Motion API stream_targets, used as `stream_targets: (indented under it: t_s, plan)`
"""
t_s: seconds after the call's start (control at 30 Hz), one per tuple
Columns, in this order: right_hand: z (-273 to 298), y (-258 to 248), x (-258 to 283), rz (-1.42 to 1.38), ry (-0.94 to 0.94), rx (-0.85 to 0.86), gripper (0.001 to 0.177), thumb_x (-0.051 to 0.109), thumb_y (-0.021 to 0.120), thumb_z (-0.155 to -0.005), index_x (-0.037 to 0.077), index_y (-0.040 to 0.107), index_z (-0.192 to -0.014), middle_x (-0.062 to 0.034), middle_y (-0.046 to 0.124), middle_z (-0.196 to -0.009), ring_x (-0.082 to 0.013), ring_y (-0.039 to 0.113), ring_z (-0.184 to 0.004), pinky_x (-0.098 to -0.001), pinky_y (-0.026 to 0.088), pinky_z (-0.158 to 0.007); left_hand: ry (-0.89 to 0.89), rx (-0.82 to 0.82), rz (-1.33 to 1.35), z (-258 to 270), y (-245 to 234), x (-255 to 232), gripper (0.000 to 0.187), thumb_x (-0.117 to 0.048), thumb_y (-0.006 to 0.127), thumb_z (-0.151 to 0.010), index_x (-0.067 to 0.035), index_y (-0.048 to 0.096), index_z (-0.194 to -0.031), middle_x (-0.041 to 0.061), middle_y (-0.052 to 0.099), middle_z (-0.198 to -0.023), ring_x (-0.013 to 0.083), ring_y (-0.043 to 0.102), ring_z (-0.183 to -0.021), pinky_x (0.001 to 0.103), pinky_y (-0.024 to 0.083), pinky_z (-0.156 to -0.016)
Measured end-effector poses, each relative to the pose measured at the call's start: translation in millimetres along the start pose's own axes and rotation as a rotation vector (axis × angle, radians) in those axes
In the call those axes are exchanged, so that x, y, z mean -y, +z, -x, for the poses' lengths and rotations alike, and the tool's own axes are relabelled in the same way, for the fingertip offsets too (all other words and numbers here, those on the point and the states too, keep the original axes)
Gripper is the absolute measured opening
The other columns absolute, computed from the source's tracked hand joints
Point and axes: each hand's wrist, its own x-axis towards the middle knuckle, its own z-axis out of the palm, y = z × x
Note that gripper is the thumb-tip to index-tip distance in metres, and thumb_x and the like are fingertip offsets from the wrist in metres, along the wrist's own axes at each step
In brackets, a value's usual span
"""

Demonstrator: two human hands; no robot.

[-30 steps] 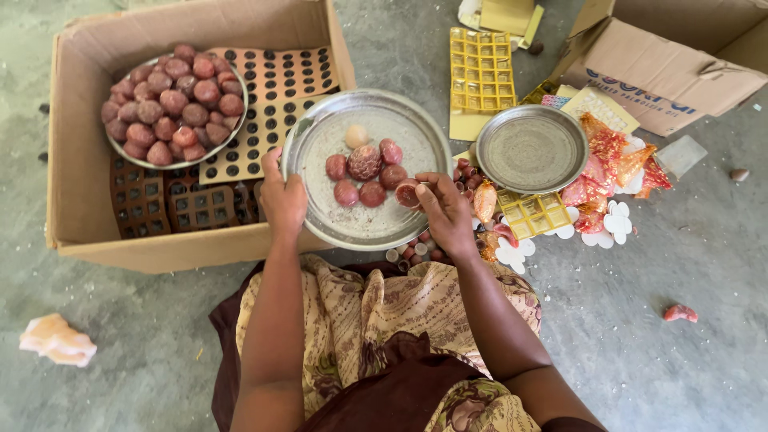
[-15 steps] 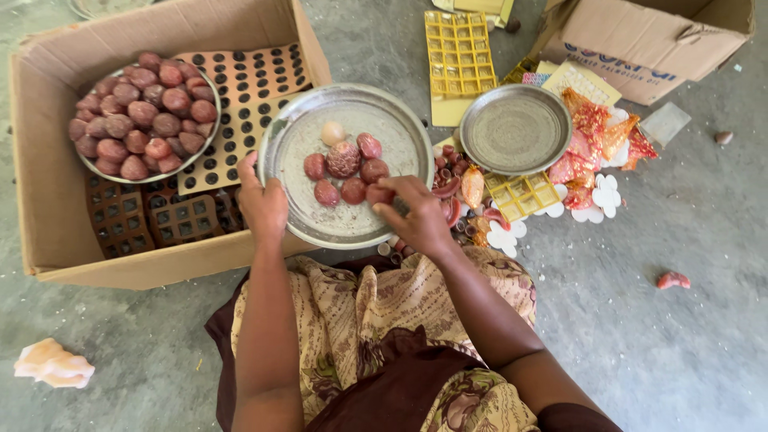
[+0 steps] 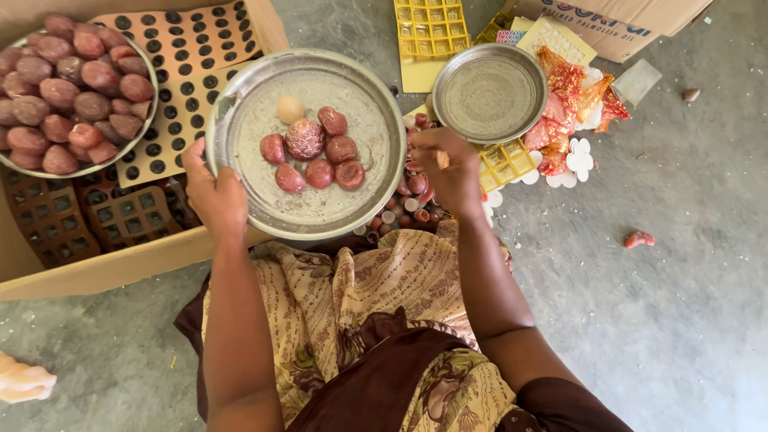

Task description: The person sits on the floor and transfers reddish-brown food items from a large metal tray into a cardboard box containing a perforated tray. They handle the items one by one, placing them into the box while occasionally adjusting the tray.

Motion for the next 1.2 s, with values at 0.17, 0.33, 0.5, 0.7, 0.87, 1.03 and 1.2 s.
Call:
stream_targets:
  t_s: [0.17,0.33,0.5,0.7,0.87,1.03,1.2]
  plan:
    - [-32.0,-21.5,-141.6,0.285,-0.031,0.063,0.029,0.0,0.07,-0.091,0.009,0.071,-0.119,-0.0096,0.075,-0.105,-0.0191,0.071,-0.087,-0.0402,0.059,-0.08,0.151,-0.048,0.053,1.4,0.8,0.0,0.052,0.004,0.052,-0.086,-0.007,0.058,-0.137,0.013,0.076,-0.116,0.0198,0.074,-0.094,0.035,0.055,-0.088]
    - [-13.4,19.8,-239.5,0.834,0.228,0.29,0.044,0.01,0.07,-0.088,0.02,0.063,-0.13,-0.0107,0.053,-0.142,-0.0359,0.049,-0.125,-0.0492,0.047,-0.099,0.259,-0.067,0.087,-2.3,2.8,13.7,0.052,0.004,0.053,-0.085,-0.003,0.059,-0.137,0.015,0.076,-0.117,0.0214,0.074,-0.098,0.035,0.055,-0.093]
    - [31.4,45.2,-254.2,0.875,0.116,0.0,0.06,0.009,0.076,-0.077,0.026,0.063,-0.133,-0.0137,0.053,-0.144,-0.0433,0.046,-0.124,-0.0527,0.043,-0.103,0.262,-0.071,0.065,-1.9,2.1,12.6,0.055,0.004,0.053,-0.084,-0.003,0.058,-0.138,0.016,0.076,-0.117,0.0216,0.074,-0.099,0.035,0.054,-0.094]
    - [28.3,28.9,-256.0,-0.27,0.489,-0.129,0.054,0.0,0.072,-0.089,0.016,0.059,-0.139,-0.0062,0.068,-0.12,-0.03,0.056,-0.091,-0.0425,0.048,-0.078,0.276,-0.075,0.076,-2.8,2.3,10.8,0.053,0.003,0.053,-0.085,-0.002,0.059,-0.138,0.017,0.075,-0.118,0.0225,0.074,-0.101,0.035,0.054,-0.094]
    - [43.1,4.8,-213.4,-1.072,0.494,0.014,0.064,0.002,0.072,-0.088,0.016,0.05,-0.147,-0.006,0.066,-0.114,-0.0205,0.065,-0.096,-0.0358,0.055,-0.084,0.267,-0.067,0.088,-0.8,2.4,9.8,0.053,0.003,0.053,-0.087,-0.002,0.058,-0.139,0.017,0.075,-0.118,0.0232,0.074,-0.099,0.035,0.055,-0.093]
    - [35.6,-14.2,-121.6,-1.162,0.21,0.2,0.059,0.005,0.074,-0.092,0.01,0.047,-0.145,-0.0154,0.065,-0.123,-0.0246,0.067,-0.099,-0.039,0.059,-0.082,0.183,-0.065,-0.021,-2.3,6.4,15.3,0.056,0.002,0.053,-0.088,-0.008,0.057,-0.142,0.016,0.072,-0.124,0.0217,0.074,-0.096,0.037,0.055,-0.089]
    - [22.4,-17.2,-20.3,-1.049,0.058,0.199,0.051,0.01,0.073,-0.088,0.006,0.052,-0.134,-0.0172,0.067,-0.123,-0.0332,0.073,-0.1,-0.0409,0.062,-0.058,0.117,-0.059,0.019,2.8,3.1,9.0,0.057,0.001,0.053,-0.086,-0.01,0.056,-0.142,0.016,0.074,-0.116,0.022,0.074,-0.082,0.038,0.057,-0.081]
